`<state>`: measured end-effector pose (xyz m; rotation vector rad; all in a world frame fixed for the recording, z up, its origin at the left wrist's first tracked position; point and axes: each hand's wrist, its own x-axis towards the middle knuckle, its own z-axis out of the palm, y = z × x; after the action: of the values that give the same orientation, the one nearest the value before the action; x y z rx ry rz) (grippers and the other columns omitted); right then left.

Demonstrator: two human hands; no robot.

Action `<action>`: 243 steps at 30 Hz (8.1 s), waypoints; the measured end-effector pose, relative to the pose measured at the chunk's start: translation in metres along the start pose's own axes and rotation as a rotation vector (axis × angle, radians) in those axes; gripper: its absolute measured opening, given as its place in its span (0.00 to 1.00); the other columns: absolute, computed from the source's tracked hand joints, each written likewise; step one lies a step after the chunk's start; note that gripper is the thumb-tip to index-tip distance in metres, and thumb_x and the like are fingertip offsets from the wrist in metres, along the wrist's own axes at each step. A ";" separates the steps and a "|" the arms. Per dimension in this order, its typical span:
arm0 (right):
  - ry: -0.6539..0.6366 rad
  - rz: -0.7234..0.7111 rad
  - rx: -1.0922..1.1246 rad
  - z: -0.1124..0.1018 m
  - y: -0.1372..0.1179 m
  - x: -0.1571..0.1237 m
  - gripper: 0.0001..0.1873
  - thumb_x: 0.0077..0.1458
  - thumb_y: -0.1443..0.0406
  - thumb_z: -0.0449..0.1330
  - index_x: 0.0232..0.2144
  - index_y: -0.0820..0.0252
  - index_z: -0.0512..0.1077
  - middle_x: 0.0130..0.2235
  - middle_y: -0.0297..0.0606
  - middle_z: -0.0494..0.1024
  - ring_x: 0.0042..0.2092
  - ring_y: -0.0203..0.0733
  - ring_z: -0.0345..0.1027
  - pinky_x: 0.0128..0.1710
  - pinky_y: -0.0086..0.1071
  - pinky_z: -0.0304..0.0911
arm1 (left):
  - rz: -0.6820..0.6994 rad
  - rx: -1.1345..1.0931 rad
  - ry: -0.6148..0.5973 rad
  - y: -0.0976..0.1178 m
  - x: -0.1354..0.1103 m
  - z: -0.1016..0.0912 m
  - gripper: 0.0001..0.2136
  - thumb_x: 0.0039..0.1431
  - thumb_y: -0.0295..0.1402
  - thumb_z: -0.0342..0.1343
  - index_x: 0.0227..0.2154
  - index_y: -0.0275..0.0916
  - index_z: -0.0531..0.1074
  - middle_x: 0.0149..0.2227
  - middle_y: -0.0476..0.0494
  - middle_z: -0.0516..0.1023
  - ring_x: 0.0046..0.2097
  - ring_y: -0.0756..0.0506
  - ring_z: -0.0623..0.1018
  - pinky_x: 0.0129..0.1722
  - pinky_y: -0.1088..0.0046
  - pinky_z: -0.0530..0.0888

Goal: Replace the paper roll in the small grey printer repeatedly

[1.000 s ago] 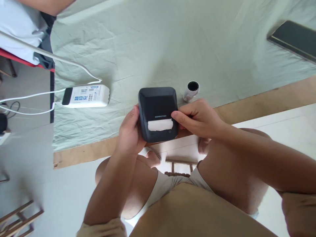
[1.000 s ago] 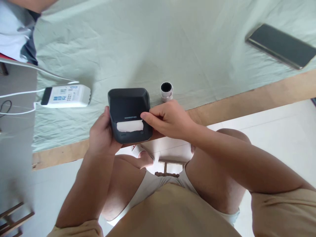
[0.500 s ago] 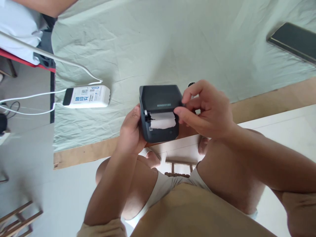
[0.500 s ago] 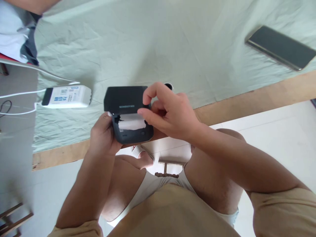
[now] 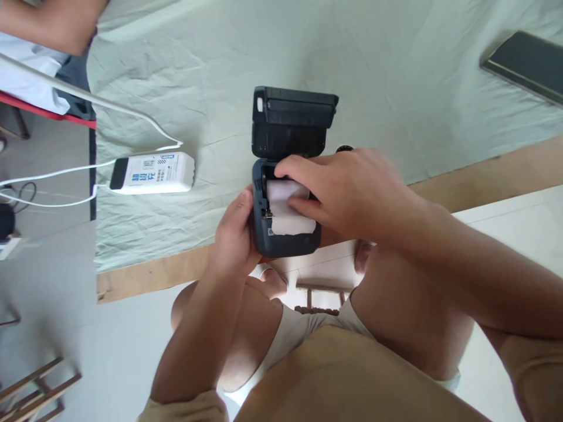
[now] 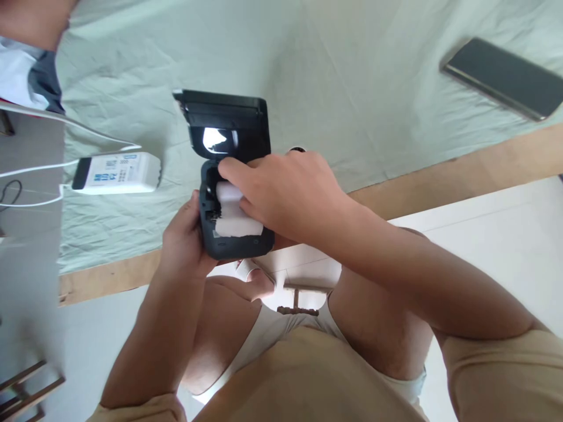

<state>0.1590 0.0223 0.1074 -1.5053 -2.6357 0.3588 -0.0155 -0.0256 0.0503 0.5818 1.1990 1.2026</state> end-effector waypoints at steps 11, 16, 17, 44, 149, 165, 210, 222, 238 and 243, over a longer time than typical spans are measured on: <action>0.322 -0.110 0.524 -0.008 0.023 -0.029 0.28 0.60 0.61 0.64 0.62 0.49 0.71 0.45 0.33 0.83 0.28 0.33 0.70 0.29 0.33 0.63 | 0.031 -0.061 0.034 -0.002 0.000 0.004 0.20 0.74 0.50 0.55 0.34 0.42 0.81 0.31 0.47 0.85 0.46 0.39 0.89 0.47 0.64 0.87; 0.638 0.193 0.922 0.002 0.073 -0.017 0.14 0.70 0.63 0.51 0.54 0.51 0.72 0.41 0.39 0.78 0.30 0.36 0.71 0.22 0.31 0.59 | -0.029 -0.075 0.001 0.000 -0.001 0.004 0.19 0.74 0.51 0.54 0.36 0.43 0.82 0.33 0.46 0.86 0.39 0.41 0.89 0.37 0.67 0.86; 0.673 0.249 0.934 0.007 0.083 -0.013 0.12 0.69 0.65 0.53 0.50 0.51 0.72 0.39 0.39 0.77 0.28 0.35 0.69 0.22 0.31 0.59 | -0.045 -0.059 -0.005 0.001 -0.001 0.004 0.20 0.73 0.52 0.55 0.37 0.43 0.82 0.32 0.46 0.86 0.38 0.40 0.88 0.34 0.66 0.86; 0.432 -0.070 0.185 0.074 0.086 -0.018 0.30 0.67 0.69 0.55 0.69 0.51 0.65 0.58 0.51 0.72 0.64 0.58 0.69 0.63 0.55 0.71 | -0.019 -0.052 -0.009 -0.001 -0.001 0.004 0.21 0.73 0.52 0.53 0.38 0.42 0.82 0.38 0.42 0.87 0.42 0.38 0.89 0.40 0.63 0.86; 0.180 -0.197 0.661 0.065 0.058 -0.007 0.34 0.67 0.45 0.59 0.68 0.50 0.62 0.63 0.40 0.78 0.59 0.53 0.76 0.59 0.50 0.73 | 0.169 0.039 -0.074 -0.002 -0.006 0.009 0.10 0.59 0.38 0.70 0.40 0.40 0.83 0.34 0.47 0.82 0.33 0.47 0.82 0.30 0.74 0.79; 0.116 -0.260 0.580 0.055 0.053 -0.011 0.37 0.67 0.39 0.53 0.66 0.55 0.63 0.61 0.51 0.81 0.58 0.60 0.78 0.56 0.57 0.73 | 0.026 0.092 -0.055 0.004 -0.015 -0.004 0.19 0.57 0.38 0.70 0.51 0.42 0.82 0.43 0.41 0.87 0.43 0.35 0.88 0.26 0.69 0.79; 0.365 -0.260 0.586 0.040 0.054 -0.016 0.34 0.58 0.42 0.70 0.59 0.51 0.72 0.40 0.38 0.76 0.38 0.44 0.72 0.38 0.41 0.75 | -0.022 -0.098 0.008 0.002 -0.004 -0.003 0.14 0.69 0.44 0.64 0.38 0.38 0.83 0.37 0.45 0.87 0.37 0.45 0.85 0.37 0.72 0.83; 0.700 -0.222 0.678 0.025 0.031 0.000 0.07 0.63 0.69 0.63 0.35 0.52 0.69 0.34 0.27 0.79 0.31 0.31 0.74 0.24 0.28 0.60 | 0.040 -0.008 -0.168 0.001 -0.007 -0.007 0.22 0.66 0.50 0.67 0.54 0.39 0.82 0.47 0.42 0.87 0.45 0.44 0.86 0.41 0.72 0.82; 0.002 -0.142 0.127 -0.013 0.008 -0.006 0.14 0.56 0.68 0.65 0.45 0.52 0.80 0.32 0.31 0.83 0.27 0.36 0.68 0.25 0.34 0.46 | -0.016 0.032 -0.152 0.005 -0.007 -0.003 0.23 0.61 0.50 0.71 0.49 0.38 0.82 0.42 0.42 0.87 0.39 0.44 0.85 0.34 0.73 0.80; 0.334 -0.056 0.720 -0.041 0.042 -0.008 0.23 0.59 0.65 0.62 0.57 0.48 0.78 0.49 0.31 0.82 0.33 0.31 0.72 0.26 0.28 0.60 | -0.072 -0.022 -0.140 0.006 -0.004 -0.004 0.21 0.62 0.49 0.70 0.50 0.39 0.80 0.42 0.43 0.87 0.38 0.44 0.86 0.35 0.72 0.81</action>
<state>0.2062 0.0429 0.1374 -1.1225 -1.9625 0.8497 -0.0213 -0.0285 0.0554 0.5917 1.0783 1.0956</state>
